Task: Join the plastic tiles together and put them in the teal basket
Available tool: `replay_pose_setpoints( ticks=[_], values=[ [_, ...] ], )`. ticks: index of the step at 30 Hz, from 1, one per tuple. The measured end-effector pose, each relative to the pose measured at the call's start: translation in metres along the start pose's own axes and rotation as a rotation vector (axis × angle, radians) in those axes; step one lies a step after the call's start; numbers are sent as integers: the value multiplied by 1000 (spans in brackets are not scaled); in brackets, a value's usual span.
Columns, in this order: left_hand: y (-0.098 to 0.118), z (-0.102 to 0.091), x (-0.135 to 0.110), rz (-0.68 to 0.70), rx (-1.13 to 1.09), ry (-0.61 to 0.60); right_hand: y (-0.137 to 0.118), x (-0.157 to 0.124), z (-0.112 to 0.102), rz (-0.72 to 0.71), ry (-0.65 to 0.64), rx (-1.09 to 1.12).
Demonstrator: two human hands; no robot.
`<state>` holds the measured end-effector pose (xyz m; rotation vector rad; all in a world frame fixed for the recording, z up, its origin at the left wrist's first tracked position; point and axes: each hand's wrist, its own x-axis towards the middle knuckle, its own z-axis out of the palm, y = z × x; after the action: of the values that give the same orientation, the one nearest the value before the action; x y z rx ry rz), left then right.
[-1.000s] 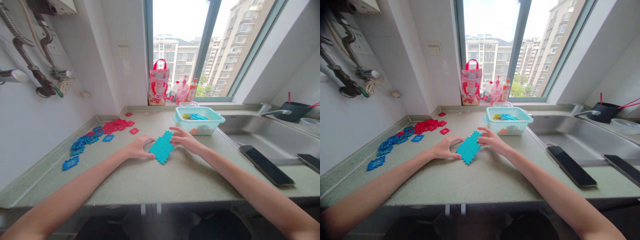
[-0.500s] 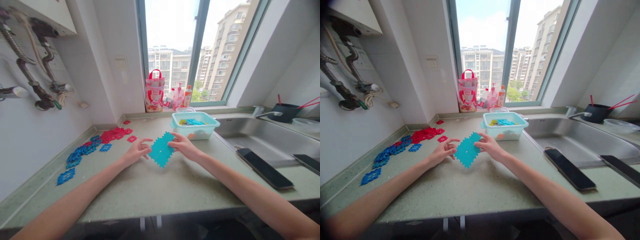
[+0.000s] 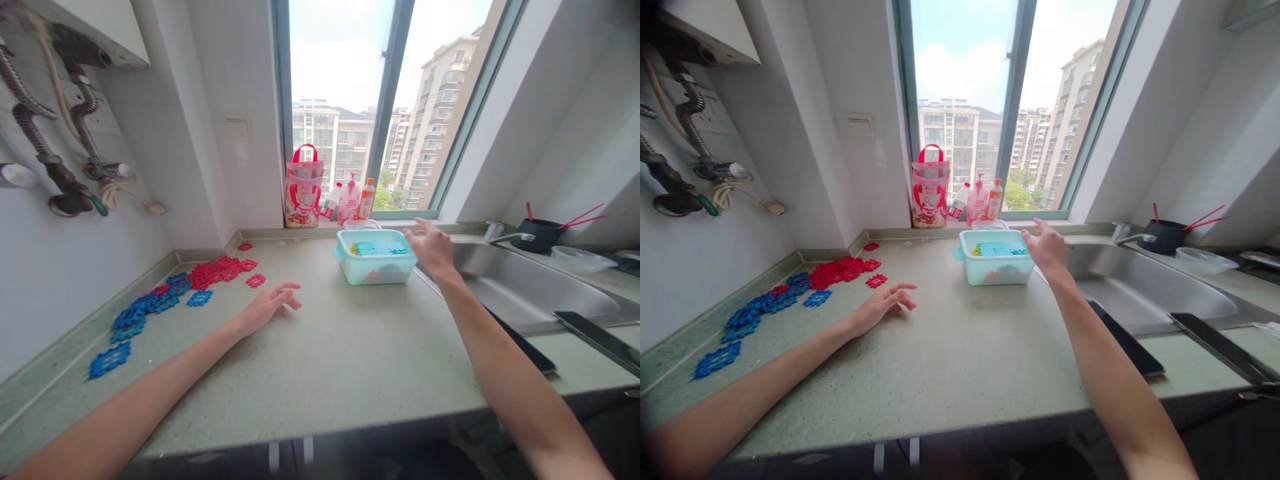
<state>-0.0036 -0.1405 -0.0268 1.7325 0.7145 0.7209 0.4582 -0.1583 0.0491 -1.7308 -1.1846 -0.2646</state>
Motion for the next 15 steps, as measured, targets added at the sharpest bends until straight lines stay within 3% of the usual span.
replay_pose_setpoints(
  ticks=[2, 6, 10, 13, 15],
  values=[
    [-2, 0, 1, 8, 13, -14, 17, 1, -8, 4, 77, -198],
    [-6, -2, 2, 23, 57, -40, 42, -2, -9, -129, 79, -334],
    [-12, -15, 4, 40, 331, -98, 35, -7, -4, -355, 148, -309],
    [-3, -27, 0, 258, 723, -59, 9, -21, 0, -573, 196, -188],
    [19, -23, -12, 477, 901, 20, -11, -36, 6, -762, 153, -107]
  ],
)
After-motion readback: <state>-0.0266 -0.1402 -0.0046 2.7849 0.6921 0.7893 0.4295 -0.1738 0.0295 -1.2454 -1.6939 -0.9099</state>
